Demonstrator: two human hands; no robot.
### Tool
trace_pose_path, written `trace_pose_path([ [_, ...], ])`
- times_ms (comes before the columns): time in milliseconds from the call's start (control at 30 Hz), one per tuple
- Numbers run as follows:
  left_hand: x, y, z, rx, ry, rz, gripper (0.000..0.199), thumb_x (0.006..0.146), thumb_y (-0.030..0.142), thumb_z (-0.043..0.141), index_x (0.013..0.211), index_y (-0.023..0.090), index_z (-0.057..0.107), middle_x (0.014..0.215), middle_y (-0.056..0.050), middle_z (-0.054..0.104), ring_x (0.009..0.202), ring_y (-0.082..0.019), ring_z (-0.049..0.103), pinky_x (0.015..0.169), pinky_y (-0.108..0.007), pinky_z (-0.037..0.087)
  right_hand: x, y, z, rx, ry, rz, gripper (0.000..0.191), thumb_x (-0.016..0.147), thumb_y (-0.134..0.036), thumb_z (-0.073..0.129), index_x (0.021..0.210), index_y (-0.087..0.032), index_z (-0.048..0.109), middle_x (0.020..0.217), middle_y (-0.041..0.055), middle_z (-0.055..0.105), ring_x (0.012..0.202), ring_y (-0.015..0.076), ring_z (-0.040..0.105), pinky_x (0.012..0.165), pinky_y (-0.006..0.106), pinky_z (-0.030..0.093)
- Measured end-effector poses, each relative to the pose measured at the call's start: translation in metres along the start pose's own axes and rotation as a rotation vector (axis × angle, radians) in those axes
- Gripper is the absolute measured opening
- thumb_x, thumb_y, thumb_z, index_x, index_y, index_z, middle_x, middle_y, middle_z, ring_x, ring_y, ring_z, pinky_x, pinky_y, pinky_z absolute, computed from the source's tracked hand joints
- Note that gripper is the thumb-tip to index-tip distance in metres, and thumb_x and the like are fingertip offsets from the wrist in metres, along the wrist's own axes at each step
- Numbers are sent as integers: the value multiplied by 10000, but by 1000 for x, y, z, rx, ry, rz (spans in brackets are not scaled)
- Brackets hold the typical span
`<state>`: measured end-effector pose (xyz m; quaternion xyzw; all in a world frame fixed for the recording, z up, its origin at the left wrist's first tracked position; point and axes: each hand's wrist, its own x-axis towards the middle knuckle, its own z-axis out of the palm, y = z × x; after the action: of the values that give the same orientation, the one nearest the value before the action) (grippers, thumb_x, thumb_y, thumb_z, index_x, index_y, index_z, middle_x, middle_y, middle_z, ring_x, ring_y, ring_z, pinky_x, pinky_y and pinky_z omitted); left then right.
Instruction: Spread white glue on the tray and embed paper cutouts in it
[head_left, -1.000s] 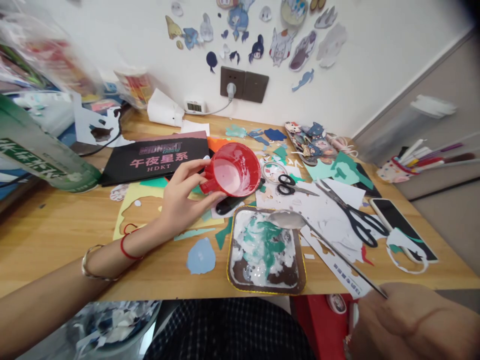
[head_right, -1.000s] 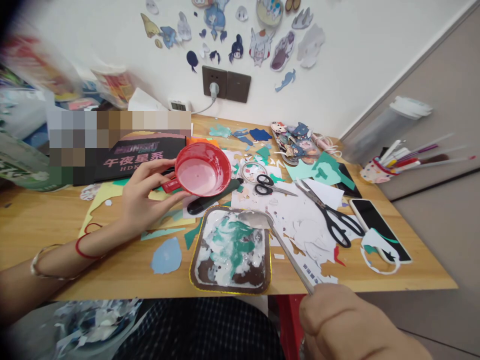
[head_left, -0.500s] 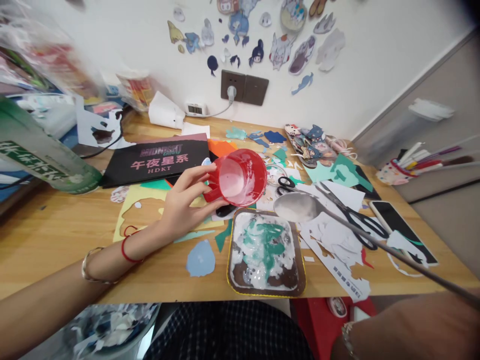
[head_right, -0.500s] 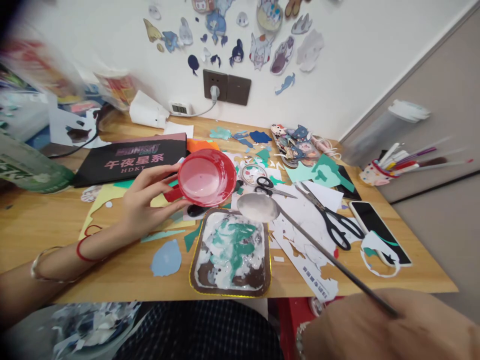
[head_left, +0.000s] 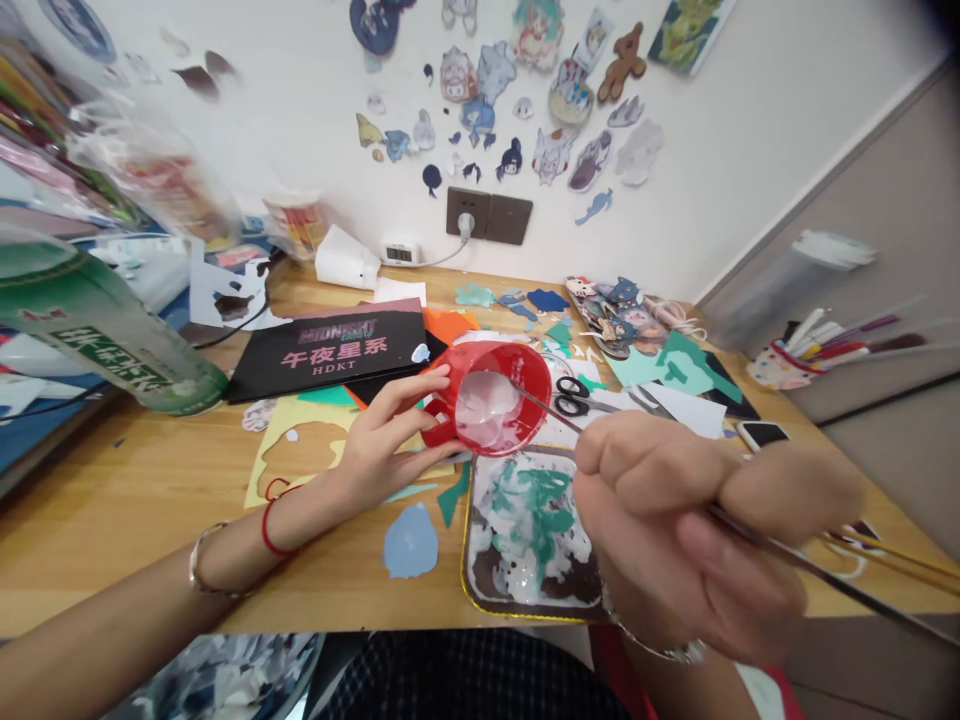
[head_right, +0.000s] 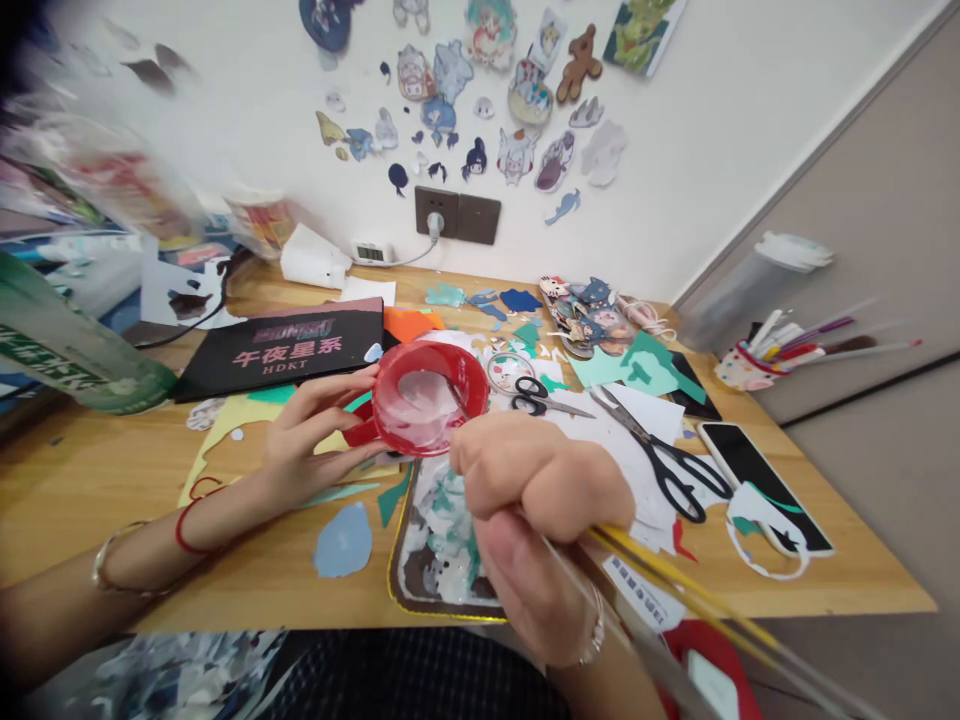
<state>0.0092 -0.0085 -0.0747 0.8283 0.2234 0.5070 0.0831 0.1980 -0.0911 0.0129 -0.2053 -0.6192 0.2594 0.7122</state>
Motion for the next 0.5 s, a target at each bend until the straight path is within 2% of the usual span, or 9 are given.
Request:
trace_pose_path([
  [100, 0, 0, 0, 0, 1, 25, 218, 698, 129, 703, 807, 169, 518, 1158, -106, 502, 1130, -256, 524, 919, -430, 517, 6, 8, 8, 121, 29, 26, 236, 690, -97, 387, 642, -210, 186, 477, -64, 230, 421, 97, 148, 457, 275, 245],
  [200, -1, 1, 0, -2, 0, 30, 208, 708, 144, 697, 807, 169, 515, 1162, -101, 503, 1135, -259, 522, 921, -437, 513, 10, 11, 6, 159, 97, 11, 218, 671, -54, 362, 667, -219, 219, 492, -61, 245, 427, 95, 175, 465, 265, 267],
  [267, -3, 1, 1, 2, -12, 24, 204, 706, 153, 700, 805, 168, 522, 1168, -104, 505, 1133, -262, 521, 921, -438, 512, 14, 14, 4, 148, 229, -42, 217, 634, -40, 360, 668, -218, 241, 490, -62, 227, 420, 88, 164, 451, 248, 272],
  [400, -6, 1, 4, 19, 1, -4, 211, 684, 152, 719, 784, 162, 534, 1155, -117, 520, 1104, -262, 537, 898, -428, 523, 25, 19, 5, 73, 604, -92, 156, 618, -62, 335, 607, -205, 273, 466, -57, 154, 395, 82, 117, 399, 223, 216],
  [500, -5, 0, 5, 38, 27, -29, 186, 697, 153, 708, 768, 164, 536, 1137, -108, 527, 1108, -258, 534, 889, -421, 527, 26, 14, -2, -9, 712, -139, 173, 667, -90, 335, 546, -197, 272, 467, -49, 129, 387, 82, 120, 385, 223, 182],
])
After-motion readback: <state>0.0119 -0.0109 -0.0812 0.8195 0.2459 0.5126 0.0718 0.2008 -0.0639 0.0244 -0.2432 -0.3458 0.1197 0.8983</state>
